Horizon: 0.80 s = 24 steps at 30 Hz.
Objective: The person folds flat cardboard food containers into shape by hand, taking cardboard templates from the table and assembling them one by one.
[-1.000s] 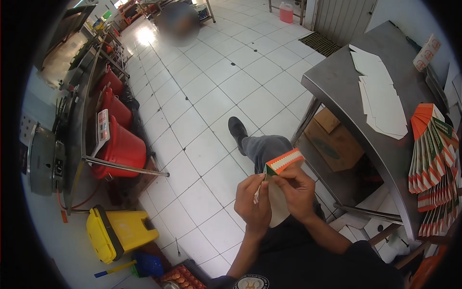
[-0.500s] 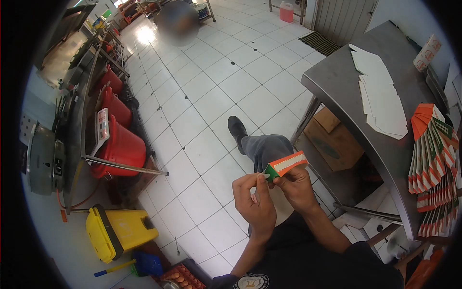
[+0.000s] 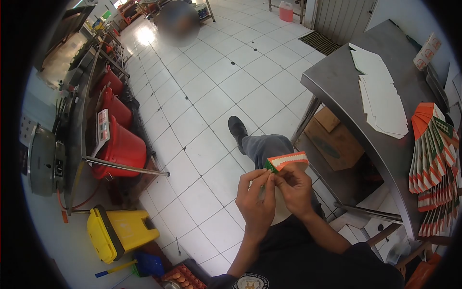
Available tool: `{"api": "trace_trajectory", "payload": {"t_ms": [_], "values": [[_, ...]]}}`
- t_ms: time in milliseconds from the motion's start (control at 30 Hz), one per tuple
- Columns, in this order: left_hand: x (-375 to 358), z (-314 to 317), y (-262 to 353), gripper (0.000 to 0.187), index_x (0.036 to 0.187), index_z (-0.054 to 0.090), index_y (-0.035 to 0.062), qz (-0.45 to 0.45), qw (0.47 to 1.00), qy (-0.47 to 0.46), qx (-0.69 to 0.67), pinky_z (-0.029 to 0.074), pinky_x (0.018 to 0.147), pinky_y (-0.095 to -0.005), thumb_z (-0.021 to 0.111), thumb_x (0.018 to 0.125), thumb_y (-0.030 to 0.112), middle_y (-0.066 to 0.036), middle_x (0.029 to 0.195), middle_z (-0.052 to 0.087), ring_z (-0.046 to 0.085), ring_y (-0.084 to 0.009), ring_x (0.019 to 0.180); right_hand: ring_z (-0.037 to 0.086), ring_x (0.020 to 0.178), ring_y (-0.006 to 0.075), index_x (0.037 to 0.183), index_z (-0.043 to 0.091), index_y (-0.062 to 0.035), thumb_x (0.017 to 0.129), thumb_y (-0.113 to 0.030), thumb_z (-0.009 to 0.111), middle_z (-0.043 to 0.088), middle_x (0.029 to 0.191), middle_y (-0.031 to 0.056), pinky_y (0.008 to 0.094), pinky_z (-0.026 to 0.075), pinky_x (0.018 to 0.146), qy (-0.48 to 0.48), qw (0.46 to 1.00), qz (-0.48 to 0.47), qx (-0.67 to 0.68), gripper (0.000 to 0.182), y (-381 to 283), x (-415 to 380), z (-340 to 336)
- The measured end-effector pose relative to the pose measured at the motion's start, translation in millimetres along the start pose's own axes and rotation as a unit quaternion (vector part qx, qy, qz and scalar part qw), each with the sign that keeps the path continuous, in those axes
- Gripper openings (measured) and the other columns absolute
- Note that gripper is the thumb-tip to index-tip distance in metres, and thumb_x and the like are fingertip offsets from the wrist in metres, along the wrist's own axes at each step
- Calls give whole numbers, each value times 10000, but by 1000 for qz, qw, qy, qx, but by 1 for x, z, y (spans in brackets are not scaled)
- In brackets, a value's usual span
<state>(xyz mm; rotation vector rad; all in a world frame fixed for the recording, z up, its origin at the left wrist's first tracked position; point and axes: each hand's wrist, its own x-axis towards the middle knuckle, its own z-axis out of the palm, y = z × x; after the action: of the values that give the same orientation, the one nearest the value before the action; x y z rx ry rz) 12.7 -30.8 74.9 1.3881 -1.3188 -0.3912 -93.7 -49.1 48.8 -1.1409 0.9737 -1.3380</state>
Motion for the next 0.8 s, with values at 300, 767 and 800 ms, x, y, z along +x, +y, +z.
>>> {"api": "trace_trajectory", "payload": {"t_ms": [300,767,800], "values": [[3,-7,1,239,864,612,23,-1,999,-9,-34,530,806,-339,847,829,43,-115,1063,626,657,-243,949,699,923,123,1122,739,30,996,-12,668,741,985,57,269,565,840,-141,987,71,-17,151,-6,15,-33],[-7,1,-19,225,847,596,16,60,998,29,-1,560,759,-337,820,862,26,-130,1088,588,651,-232,882,682,943,124,1207,667,25,1032,-11,609,722,1056,72,287,562,835,-108,974,188,70,189,-14,17,-9],[-6,2,-20,222,855,593,14,56,998,23,3,565,764,-331,814,866,18,-128,1089,584,647,-229,877,683,966,134,1244,651,22,1038,-18,602,722,1100,80,286,560,866,-81,982,172,12,216,-15,14,-2]]}}
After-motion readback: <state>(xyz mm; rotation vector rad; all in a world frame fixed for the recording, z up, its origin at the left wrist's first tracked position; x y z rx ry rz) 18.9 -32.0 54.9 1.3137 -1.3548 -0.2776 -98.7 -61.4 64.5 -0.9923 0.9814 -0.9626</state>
